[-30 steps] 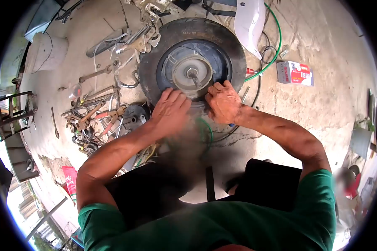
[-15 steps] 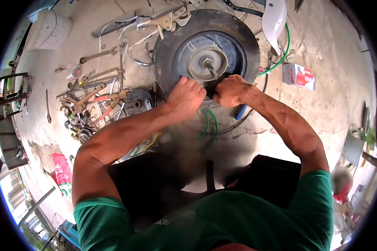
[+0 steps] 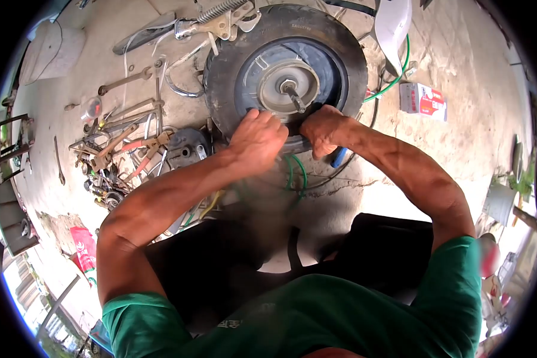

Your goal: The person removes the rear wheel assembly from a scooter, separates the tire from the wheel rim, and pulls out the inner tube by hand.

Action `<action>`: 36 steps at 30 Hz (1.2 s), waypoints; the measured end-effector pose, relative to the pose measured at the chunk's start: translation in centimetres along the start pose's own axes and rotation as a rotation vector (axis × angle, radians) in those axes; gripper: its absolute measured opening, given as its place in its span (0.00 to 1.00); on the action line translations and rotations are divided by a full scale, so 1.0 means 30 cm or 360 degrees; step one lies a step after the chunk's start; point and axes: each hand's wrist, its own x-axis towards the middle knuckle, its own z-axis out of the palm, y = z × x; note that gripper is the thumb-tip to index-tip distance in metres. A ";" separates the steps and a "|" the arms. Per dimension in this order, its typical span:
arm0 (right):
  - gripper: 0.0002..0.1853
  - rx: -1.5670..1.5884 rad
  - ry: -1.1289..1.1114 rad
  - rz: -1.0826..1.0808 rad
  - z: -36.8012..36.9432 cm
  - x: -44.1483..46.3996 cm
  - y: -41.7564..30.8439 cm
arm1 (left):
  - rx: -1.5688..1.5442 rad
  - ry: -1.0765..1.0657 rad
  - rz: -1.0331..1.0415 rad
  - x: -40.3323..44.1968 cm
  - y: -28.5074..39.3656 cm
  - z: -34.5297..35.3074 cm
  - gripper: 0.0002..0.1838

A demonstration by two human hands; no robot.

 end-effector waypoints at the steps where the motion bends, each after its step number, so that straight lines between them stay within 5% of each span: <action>1: 0.23 -0.0003 0.0033 -0.0041 0.010 0.001 0.008 | -0.0011 0.0004 0.0004 0.001 -0.001 0.002 0.16; 4: 0.26 0.0186 -0.0009 -0.0006 -0.018 0.005 0.015 | 0.0023 0.0020 -0.0005 0.004 -0.002 0.010 0.15; 8: 0.27 0.1033 -0.0087 0.0015 -0.022 0.100 0.093 | 0.0008 0.0071 0.0014 0.004 0.003 0.001 0.12; 10: 0.18 0.0741 0.0238 -0.0133 0.066 0.168 0.113 | -0.0006 0.0076 0.0043 0.002 -0.003 0.003 0.11; 13: 0.11 0.0563 0.0401 0.0449 0.060 0.112 -0.011 | -0.0032 0.0058 0.0047 -0.007 -0.013 0.010 0.10; 20: 0.10 0.0069 0.0647 0.0528 0.114 0.099 -0.063 | -0.0007 0.0089 0.0108 -0.007 -0.028 0.026 0.10; 24: 0.13 0.0335 0.0724 0.0567 0.111 0.080 -0.064 | -0.0032 0.0055 0.0124 -0.004 -0.041 0.024 0.09; 31: 0.17 0.0617 0.0014 0.0739 -0.010 0.111 -0.065 | -0.0125 0.0093 0.0241 -0.006 -0.074 0.048 0.10; 36: 0.16 0.0784 0.0179 0.0982 0.009 0.144 -0.107 | -0.0223 0.0148 0.0369 -0.013 -0.101 0.034 0.10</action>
